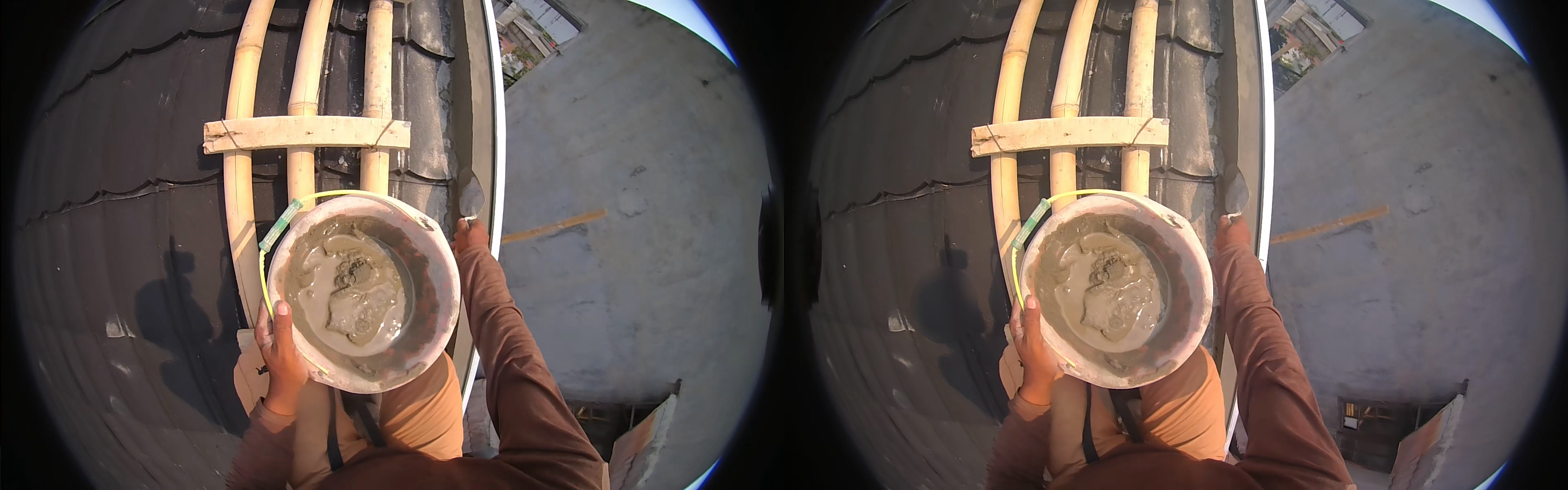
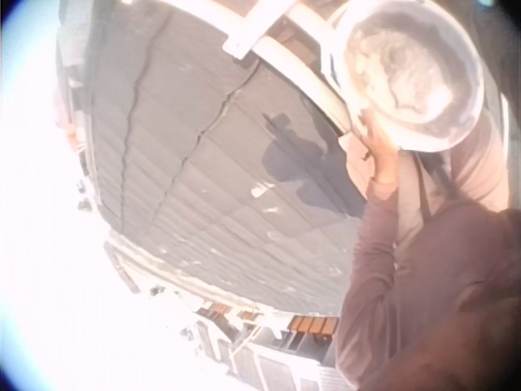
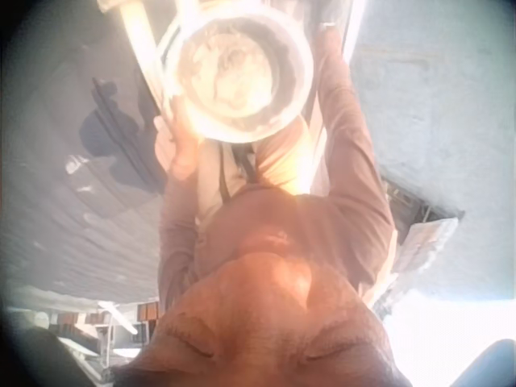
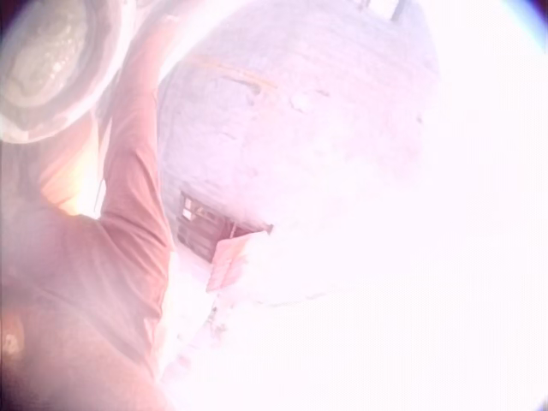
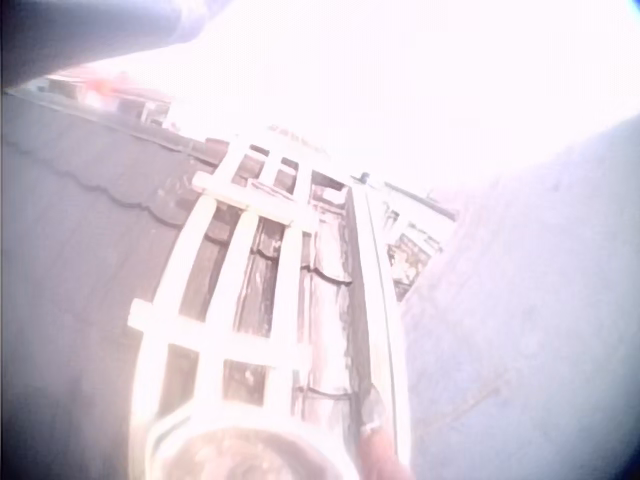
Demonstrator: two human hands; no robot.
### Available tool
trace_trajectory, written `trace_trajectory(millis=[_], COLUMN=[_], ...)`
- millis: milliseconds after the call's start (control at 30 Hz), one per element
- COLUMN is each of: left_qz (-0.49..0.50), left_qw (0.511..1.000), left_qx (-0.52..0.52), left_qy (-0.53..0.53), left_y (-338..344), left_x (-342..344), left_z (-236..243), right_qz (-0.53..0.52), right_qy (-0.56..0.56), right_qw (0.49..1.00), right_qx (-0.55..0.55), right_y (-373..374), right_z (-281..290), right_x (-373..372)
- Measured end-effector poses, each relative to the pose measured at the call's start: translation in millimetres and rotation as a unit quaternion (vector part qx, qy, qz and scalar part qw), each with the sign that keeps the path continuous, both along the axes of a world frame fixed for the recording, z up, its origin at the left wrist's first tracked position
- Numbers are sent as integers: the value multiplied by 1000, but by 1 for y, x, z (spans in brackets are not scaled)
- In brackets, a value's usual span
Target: The person scoops mortar from a bucket with a trowel and applies it to the seam of a roof ridge, smoothing it down along the white trim.
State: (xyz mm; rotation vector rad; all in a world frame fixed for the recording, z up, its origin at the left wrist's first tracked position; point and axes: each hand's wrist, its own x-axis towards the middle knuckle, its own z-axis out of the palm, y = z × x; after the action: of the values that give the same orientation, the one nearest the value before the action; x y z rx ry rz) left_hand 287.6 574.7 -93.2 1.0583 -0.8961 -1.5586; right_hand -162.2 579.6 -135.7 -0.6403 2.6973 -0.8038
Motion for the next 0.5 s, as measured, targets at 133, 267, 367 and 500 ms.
trace_trajectory(millis=[133, 267, 367, 500], left_qz=[-3, -11, -18, -11], left_qw=[1000, 999, 996, 997], left_qx=[-6, 6, 18, 11], left_qy=[-6, 52, 88, 79], left_y=[0, -2, -3, -2], left_x=[-3, -2, -7, 1], left_z=[8, 20, 25, 11], right_qz=[5, -1, -9, 18], right_qy=[80, -23, -17, 9], right_qw=[991, 990, 995, 1000], right_qx=[105, 141, 97, 0], right_y=[59, 133, 147, 78], right_z=[-56, -47, -61, -45], right_x=[-5, 46, 27, 25])
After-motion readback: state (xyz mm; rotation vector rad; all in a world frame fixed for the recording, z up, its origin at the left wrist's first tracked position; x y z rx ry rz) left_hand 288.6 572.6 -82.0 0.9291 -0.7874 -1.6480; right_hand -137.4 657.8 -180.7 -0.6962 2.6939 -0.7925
